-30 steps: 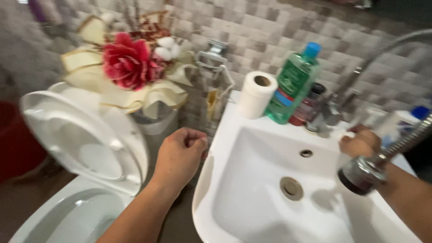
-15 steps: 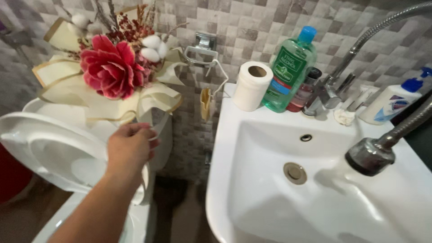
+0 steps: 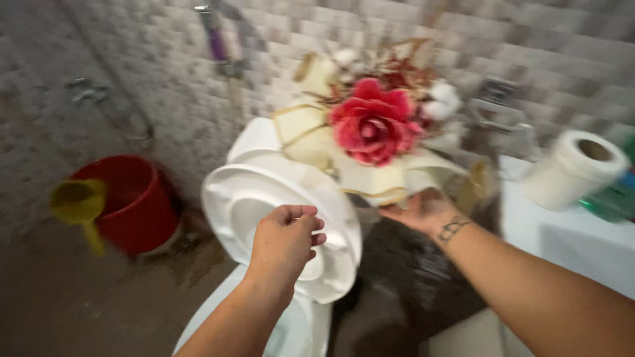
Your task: The person cleans a bathroom sink and toilet using paper towels. They wipe the sink basin, faucet, and toilet tank, repeatedly tearing off paper towels and discarding used ones. The person also moves a decorative flower arrangement to access the sink and toilet surfaces.
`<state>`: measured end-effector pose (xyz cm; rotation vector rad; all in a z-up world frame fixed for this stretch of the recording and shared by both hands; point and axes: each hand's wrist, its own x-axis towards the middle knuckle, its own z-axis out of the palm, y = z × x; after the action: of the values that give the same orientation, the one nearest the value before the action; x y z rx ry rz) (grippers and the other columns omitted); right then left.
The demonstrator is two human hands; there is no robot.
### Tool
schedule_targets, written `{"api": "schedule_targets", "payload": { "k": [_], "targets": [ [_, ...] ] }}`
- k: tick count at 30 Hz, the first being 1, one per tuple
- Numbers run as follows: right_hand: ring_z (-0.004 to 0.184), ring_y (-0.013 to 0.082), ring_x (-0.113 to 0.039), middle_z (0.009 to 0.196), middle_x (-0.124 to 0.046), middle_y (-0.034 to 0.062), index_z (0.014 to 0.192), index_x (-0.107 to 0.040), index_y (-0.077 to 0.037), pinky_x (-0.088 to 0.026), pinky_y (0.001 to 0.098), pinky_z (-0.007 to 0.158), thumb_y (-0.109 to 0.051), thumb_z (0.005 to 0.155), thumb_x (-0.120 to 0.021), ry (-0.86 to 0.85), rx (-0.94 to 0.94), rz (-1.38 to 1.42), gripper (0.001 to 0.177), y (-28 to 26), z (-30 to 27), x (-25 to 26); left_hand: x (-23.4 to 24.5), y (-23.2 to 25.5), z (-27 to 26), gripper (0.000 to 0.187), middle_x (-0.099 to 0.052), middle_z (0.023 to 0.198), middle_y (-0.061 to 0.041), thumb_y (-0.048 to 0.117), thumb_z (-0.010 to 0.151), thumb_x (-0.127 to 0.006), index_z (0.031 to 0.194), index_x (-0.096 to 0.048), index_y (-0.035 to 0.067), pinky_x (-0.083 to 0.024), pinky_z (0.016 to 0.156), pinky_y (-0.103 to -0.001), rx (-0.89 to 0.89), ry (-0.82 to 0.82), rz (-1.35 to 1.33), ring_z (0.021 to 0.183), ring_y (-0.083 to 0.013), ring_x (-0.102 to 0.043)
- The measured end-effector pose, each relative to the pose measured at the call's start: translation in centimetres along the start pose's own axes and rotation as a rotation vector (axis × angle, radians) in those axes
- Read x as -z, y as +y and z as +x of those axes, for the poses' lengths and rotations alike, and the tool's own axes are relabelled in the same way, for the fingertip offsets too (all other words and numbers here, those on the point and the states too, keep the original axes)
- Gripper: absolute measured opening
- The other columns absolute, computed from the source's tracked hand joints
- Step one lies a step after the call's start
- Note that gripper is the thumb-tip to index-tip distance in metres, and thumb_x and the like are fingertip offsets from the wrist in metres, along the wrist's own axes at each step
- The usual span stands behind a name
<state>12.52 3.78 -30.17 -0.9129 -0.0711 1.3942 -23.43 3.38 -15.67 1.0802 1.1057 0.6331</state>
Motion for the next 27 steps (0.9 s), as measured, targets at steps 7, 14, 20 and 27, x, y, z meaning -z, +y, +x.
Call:
{"api": "schedule_targets", "payload": {
  "k": [7, 14, 20, 27],
  "targets": [
    [0.136, 0.038, -0.051, 0.151, -0.054, 0.0052, 0.145, -0.052, -0.026, -0.036, 0.0722, 0.109, -0.058, 0.096, -0.045, 0.188, 0.021, -0.13, 0.06, -1.7, -2.8, -6.0, 3.1, 1.0, 0.9, 0.028, -0.073, 0.102, -0.005, 0.017, 0.093, -0.059, 0.118, -0.066, 0.007, -0.052, 0.078, -0.033, 0.048, 0.05, -0.014, 0.091, -0.015, -0.071],
    [0.129, 0.0354, -0.057, 0.142, -0.062, 0.0076, 0.142, -0.057, -0.024, -0.039, 0.0749, 0.102, -0.071, 0.089, -0.047, 0.146, 0.026, -0.361, 0.072, -1.8, -4.8, -9.2, 2.0, 1.5, 2.7, 0.028, -0.072, 0.1, -0.004, 0.018, 0.092, -0.059, 0.117, -0.067, 0.007, -0.053, 0.079, -0.033, 0.03, -0.036, 0.006, 0.09, -0.0148, -0.071],
    [0.126, 0.0362, -0.063, 0.139, -0.066, 0.0088, 0.139, -0.059, -0.021, -0.047, 0.0691, 0.099, -0.069, 0.087, -0.049, 0.042, 0.06, -0.393, 0.072, -1.8, -4.0, -8.2, 1.0, -0.7, 5.3, 0.032, -0.073, 0.1, -0.005, 0.017, 0.09, -0.06, 0.118, -0.067, 0.004, -0.054, 0.076, -0.034, 0.029, -0.104, 0.005, 0.088, -0.0157, -0.07],
    [0.112, 0.0302, -0.068, 0.125, -0.072, 0.0088, 0.127, -0.065, -0.014, -0.053, 0.0531, 0.088, -0.047, 0.099, -0.054, -0.053, 0.23, -0.374, 0.044, -3.4, -0.6, -2.7, -1.4, -0.4, 15.9, 0.048, -0.071, 0.103, -0.013, -0.002, 0.092, -0.049, 0.14, -0.047, -0.001, -0.058, 0.075, -0.032, -0.12, -0.185, -0.219, 0.088, -0.0216, -0.067]
  ]
}}
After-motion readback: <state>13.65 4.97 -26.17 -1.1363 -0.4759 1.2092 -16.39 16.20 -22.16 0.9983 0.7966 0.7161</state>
